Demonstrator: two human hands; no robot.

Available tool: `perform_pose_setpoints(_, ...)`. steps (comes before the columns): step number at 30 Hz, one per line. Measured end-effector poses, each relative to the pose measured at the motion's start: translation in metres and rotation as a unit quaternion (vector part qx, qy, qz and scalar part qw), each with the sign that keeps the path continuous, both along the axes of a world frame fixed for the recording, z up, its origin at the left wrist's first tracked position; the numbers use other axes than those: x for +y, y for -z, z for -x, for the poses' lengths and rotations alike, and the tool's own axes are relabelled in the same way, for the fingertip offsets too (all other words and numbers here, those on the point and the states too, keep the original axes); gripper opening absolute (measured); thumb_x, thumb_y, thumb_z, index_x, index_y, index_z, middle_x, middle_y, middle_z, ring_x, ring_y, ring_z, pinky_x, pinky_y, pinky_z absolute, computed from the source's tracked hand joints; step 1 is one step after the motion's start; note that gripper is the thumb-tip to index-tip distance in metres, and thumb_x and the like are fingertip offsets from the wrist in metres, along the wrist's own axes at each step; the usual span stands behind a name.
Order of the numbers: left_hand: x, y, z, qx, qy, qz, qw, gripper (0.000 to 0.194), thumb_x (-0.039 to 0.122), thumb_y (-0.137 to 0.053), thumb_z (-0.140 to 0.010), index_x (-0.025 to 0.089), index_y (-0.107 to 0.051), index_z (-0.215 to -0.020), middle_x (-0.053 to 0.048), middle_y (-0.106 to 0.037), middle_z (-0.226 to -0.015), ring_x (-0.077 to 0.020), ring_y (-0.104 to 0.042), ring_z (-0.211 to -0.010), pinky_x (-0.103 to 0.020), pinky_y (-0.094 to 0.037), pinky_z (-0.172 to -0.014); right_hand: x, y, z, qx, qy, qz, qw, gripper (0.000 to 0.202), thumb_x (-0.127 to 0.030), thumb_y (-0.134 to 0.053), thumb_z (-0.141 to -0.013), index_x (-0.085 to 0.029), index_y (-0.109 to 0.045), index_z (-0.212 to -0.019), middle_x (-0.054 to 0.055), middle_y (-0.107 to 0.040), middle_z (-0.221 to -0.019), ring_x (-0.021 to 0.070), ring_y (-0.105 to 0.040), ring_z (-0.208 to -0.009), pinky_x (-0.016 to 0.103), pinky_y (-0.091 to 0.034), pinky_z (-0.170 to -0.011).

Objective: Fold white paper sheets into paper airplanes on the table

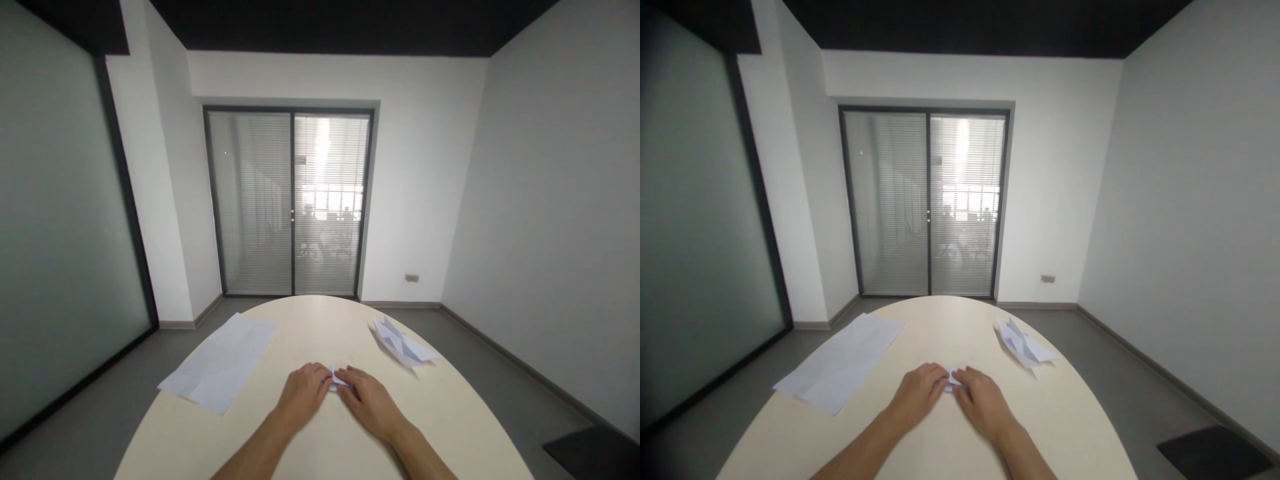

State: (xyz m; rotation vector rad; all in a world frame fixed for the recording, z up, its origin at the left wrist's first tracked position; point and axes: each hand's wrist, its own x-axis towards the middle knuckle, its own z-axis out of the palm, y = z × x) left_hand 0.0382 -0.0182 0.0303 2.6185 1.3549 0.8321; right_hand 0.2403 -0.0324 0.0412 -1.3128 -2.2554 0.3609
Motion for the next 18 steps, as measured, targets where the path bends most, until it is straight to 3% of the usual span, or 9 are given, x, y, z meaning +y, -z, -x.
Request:
perform_pose_setpoints(12, 0.0012, -0.0016, -0.0005, -0.066, -0.02, 0.019, 0.997, 0.033, 0.029, -0.036, -0.1, 0.027, -0.062, -0.119, -0.002, -0.069, -0.11, -0.017, -0.065, -0.096, -0.027, -0.049, -0.087, 0.0017, 0.0093, 0.0015, 0.065, 0.033, 0.007, 0.997, 0.044, -0.034, -0.049, -0.088, -0.022, -0.055, -0.13, 0.009, -0.065, -0.125, 0.0224, -0.061, -0.111, 0.035, -0.044, -0.098)
perform_pose_setpoints(18, 0.0058, 0.0041, 0.0016, -0.113, -0.048, 0.024, 0.992, 0.033, 0.026, -0.038, -0.098, 0.028, -0.065, -0.115, 0.0, -0.07, -0.111, -0.0164, -0.066, -0.097, -0.026, -0.048, -0.088, 0.0046, 0.0089, 0.0017, 0.107, 0.039, 0.004, 0.994, 0.037, -0.033, -0.046, -0.091, -0.025, -0.049, -0.127, 0.008, -0.067, -0.118, 0.0211, -0.065, -0.104, 0.034, -0.047, -0.092)
